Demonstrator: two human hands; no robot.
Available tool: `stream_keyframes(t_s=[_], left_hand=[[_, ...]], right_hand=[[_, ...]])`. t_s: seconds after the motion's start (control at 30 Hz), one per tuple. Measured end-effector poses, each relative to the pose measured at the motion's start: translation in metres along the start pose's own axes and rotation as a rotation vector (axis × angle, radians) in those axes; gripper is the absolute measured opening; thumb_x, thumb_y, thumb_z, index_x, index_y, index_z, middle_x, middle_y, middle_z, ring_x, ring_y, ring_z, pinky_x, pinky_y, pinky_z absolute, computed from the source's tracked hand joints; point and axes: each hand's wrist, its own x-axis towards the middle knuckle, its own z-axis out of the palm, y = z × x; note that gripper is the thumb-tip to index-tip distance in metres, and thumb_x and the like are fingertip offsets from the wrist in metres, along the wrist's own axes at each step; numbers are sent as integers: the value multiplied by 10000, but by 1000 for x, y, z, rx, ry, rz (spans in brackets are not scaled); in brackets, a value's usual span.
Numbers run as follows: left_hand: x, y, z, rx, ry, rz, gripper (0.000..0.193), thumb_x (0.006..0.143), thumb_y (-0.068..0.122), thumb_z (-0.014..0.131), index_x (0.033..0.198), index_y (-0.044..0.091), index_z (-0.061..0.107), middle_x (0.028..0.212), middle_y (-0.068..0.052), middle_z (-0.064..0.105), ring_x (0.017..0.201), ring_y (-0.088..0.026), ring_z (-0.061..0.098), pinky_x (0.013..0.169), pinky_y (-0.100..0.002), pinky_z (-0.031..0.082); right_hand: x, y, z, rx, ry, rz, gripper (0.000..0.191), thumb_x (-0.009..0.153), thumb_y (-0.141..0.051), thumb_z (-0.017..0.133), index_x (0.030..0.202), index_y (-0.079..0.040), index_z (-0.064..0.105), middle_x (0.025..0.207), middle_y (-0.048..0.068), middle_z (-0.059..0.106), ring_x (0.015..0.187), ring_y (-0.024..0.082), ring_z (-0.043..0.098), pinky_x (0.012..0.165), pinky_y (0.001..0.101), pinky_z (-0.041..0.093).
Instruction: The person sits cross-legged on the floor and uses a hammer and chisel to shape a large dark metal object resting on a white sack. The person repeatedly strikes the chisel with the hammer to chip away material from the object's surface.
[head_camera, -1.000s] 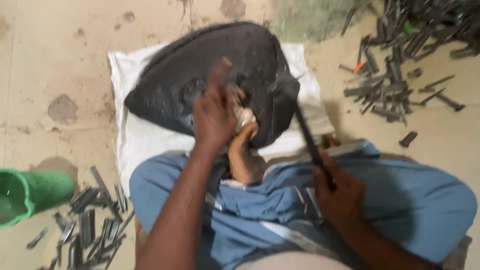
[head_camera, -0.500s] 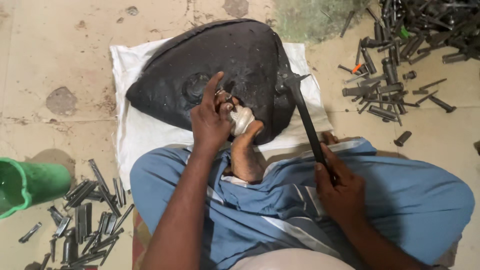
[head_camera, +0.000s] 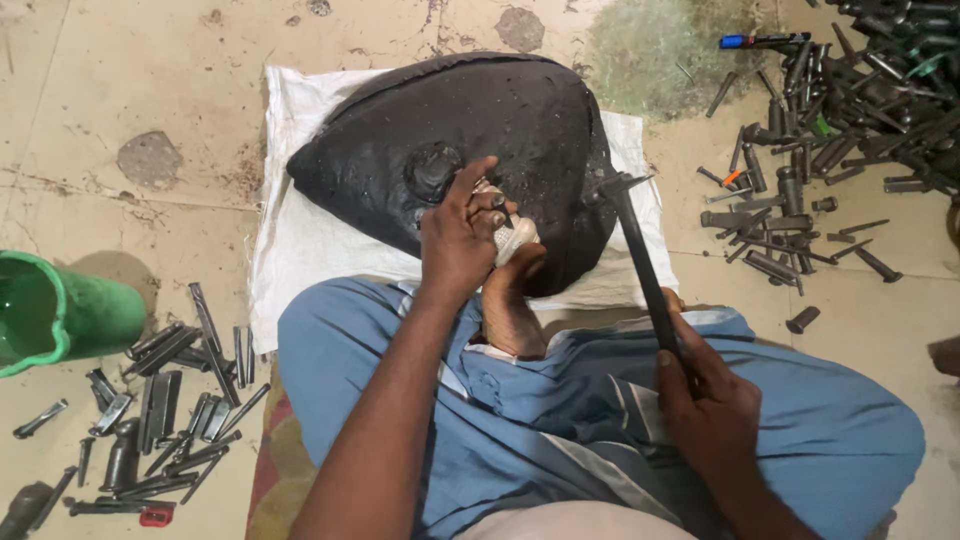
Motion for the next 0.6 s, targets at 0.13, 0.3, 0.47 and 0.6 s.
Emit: stream_keyframes(t_s=[0.13, 0.3, 0.47, 0.6], left_hand=[[2, -1, 5, 68, 45, 0, 590, 881, -116, 607, 1404, 154, 572, 884, -81, 780, 857, -167, 806, 733, -304, 621], [4, -5, 9, 83, 77, 104, 641, 860, -103, 638, 1431, 162, 520, 859, -83, 747, 853, -185, 806, 705, -314, 624], [6, -9, 8, 113, 52, 22, 679, 833, -115, 640, 1437, 168, 514, 878, -82, 784, 826, -185, 798, 712, -318, 616], [7, -10, 9, 164, 58, 24, 683, 842, -133, 600, 1449, 167, 510, 870, -83, 787, 812, -194, 793, 702, -327, 609]], right_hand=[[8, -8, -8, 69, -5, -6, 451, 961, -96, 671, 1412, -99, 652, 699, -5, 658, 553, 26, 543, 481, 230, 448], [18, -30, -25, -45, -6, -64, 457, 965, -102, 681, 1420, -82, 642, 704, 8, 670, 570, 38, 564, 511, 233, 467], [29, -61, -43, -203, -62, -186, 439, 961, -100, 685, 1397, -62, 664, 672, 21, 665, 537, 57, 573, 509, 251, 471], [40, -78, -60, -219, -79, -239, 438, 957, -84, 687, 1392, -41, 663, 689, 32, 682, 544, 72, 589, 513, 250, 477]])
